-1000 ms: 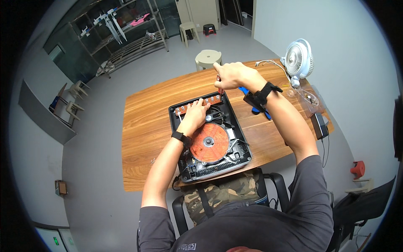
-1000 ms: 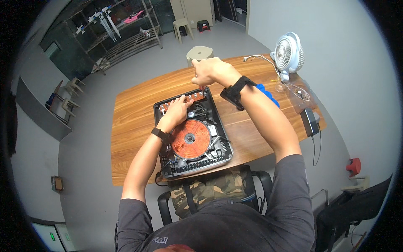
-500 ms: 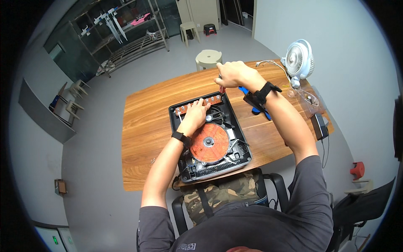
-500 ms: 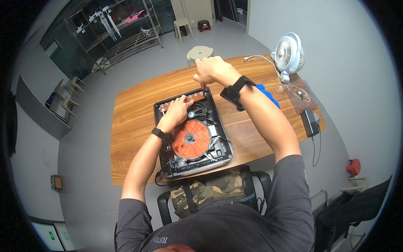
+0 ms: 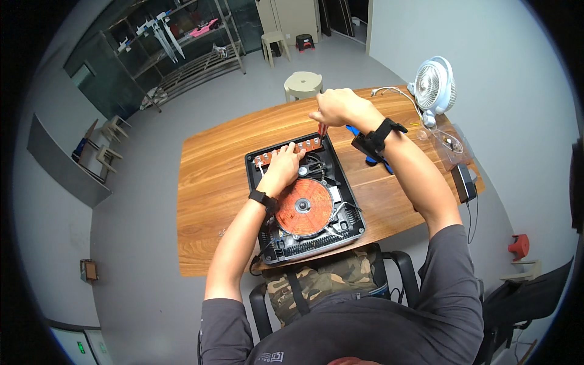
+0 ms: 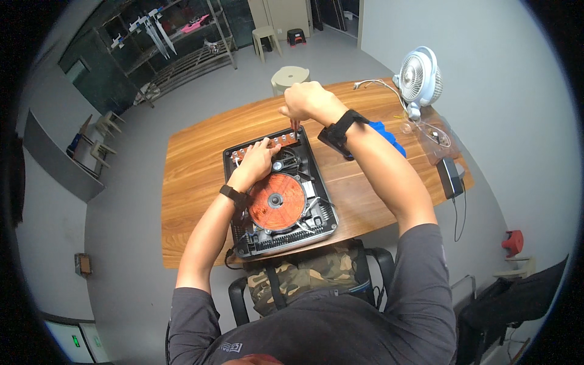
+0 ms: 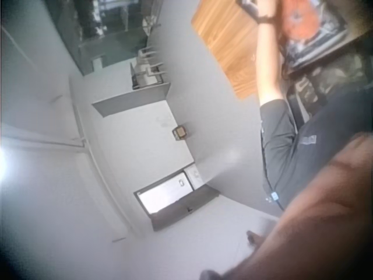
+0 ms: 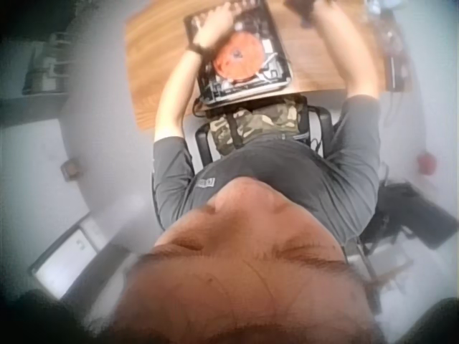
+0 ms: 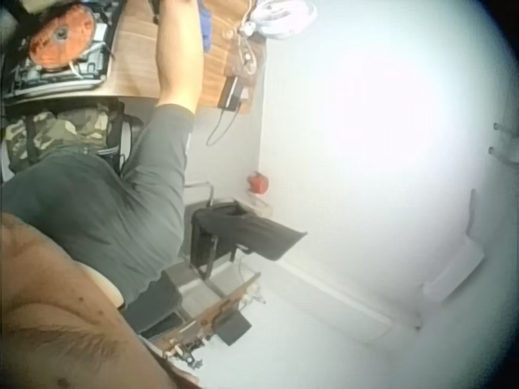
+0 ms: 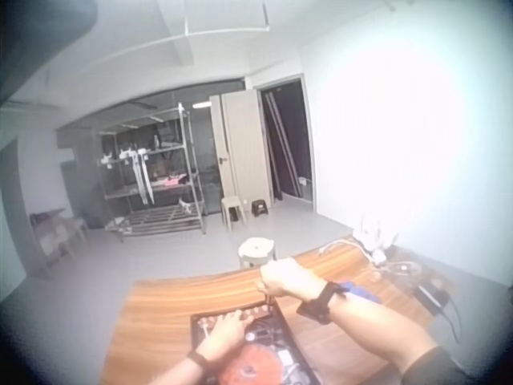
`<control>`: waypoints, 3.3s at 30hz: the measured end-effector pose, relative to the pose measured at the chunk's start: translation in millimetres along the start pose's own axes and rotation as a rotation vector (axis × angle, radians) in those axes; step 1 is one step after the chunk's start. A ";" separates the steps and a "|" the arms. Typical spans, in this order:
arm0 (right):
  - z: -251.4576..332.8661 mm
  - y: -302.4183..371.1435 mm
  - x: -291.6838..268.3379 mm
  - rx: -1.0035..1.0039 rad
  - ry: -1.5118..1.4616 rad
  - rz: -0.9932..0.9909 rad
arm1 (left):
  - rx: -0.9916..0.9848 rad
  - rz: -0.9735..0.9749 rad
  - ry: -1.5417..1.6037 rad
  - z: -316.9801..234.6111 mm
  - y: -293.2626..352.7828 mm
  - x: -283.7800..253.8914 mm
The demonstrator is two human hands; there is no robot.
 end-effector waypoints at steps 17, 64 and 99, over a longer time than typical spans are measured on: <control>-0.3 -3.7 5.0 -0.012 -0.113 -0.009 | -0.006 0.012 -0.029 0.2 0.9 0.0; -8.7 -5.5 5.4 0.083 -0.164 0.111 | -0.479 -0.150 -0.006 225.9 79.7 -3.4; -0.2 19.2 9.0 -0.041 -0.191 -0.010 | -0.320 -0.330 0.464 103.2 96.4 -65.1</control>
Point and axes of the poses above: each hand's wrist, its own y-axis away from the middle knuckle, its own x-axis out of the palm, z = x × y, the point moved 4 cm from there along -y, towards the middle knuckle, and after that the axes turned 7 degrees about -z, right-handed, at the moved point
